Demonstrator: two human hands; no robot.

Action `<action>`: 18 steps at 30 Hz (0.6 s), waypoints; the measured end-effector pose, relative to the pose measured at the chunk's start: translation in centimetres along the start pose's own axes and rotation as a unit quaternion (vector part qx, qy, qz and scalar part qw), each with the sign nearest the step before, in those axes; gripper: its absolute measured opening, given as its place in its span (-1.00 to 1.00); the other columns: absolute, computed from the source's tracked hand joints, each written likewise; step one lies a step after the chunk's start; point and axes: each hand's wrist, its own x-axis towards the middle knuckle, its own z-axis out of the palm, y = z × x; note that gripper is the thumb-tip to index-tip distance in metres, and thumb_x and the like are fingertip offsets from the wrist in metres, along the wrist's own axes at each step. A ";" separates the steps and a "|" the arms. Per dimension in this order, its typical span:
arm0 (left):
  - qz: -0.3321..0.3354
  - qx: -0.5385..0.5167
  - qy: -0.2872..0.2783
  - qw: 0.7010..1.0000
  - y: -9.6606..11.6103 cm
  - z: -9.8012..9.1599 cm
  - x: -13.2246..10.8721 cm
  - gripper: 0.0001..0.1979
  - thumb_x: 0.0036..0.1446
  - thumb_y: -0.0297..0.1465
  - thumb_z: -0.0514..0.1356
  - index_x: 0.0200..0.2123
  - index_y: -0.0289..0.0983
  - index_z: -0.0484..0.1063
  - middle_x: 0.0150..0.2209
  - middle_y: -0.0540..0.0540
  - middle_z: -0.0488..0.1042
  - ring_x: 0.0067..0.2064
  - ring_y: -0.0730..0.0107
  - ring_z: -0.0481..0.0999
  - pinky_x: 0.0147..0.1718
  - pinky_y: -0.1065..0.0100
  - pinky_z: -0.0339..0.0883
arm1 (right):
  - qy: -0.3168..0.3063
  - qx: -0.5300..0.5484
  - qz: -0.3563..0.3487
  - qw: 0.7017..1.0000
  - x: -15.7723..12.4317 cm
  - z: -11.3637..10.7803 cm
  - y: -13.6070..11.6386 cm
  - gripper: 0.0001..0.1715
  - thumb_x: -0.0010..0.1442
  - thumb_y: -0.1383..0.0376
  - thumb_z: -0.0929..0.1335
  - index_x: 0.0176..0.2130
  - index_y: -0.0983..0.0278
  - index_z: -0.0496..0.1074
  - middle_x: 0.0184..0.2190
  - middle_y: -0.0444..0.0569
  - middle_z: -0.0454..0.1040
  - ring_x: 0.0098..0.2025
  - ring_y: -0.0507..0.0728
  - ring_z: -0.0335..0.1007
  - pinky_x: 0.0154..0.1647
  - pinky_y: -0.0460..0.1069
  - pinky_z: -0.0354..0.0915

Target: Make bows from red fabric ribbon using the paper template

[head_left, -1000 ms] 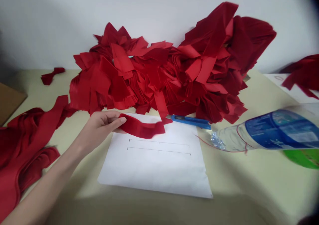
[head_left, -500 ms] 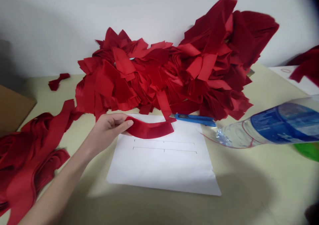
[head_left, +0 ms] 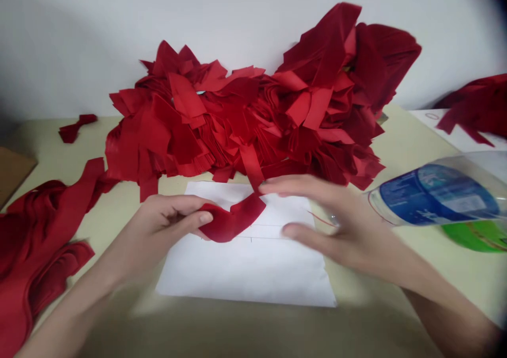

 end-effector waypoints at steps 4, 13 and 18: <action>-0.007 -0.011 -0.002 1.000 1.6 0.5 -0.7 -0.81 0.14 -0.29 0.16 -0.31 -0.18 0.56 -0.43 0.03 0.55 -0.44 0.44 0.47 -0.51 0.52 0.35 | -0.145 0.127 -0.029 0.981 2.3 2.8 1.6 -0.27 0.01 0.07 0.46 0.12 0.19 0.26 0.02 -0.05 0.42 0.06 0.13 0.33 0.13 0.02 0.19; -0.049 -0.006 0.111 0.993 0.7 0.2 0.1 -0.78 0.12 -0.27 0.18 -0.50 -0.22 0.50 -0.54 0.07 0.44 -0.49 0.51 0.42 -0.56 0.58 0.32 | -0.169 0.156 0.112 0.967 0.6 0.3 3.7 -0.75 0.17 0.13 0.35 -0.40 0.26 0.43 -0.49 -0.17 0.40 -0.43 0.00 0.29 -0.41 -0.11 0.20; -0.090 -0.122 0.108 0.982 -1.0 0.2 1.2 -0.83 0.10 -0.26 0.22 -0.42 -0.20 0.54 -0.43 0.06 0.51 -0.36 0.48 0.50 -0.37 0.56 0.44 | -0.108 0.172 0.190 0.961 -2.0 -0.6 5.0 -0.76 0.12 0.12 0.38 -0.41 0.25 0.41 -0.31 -0.08 0.45 -0.24 0.08 0.36 -0.28 -0.07 0.26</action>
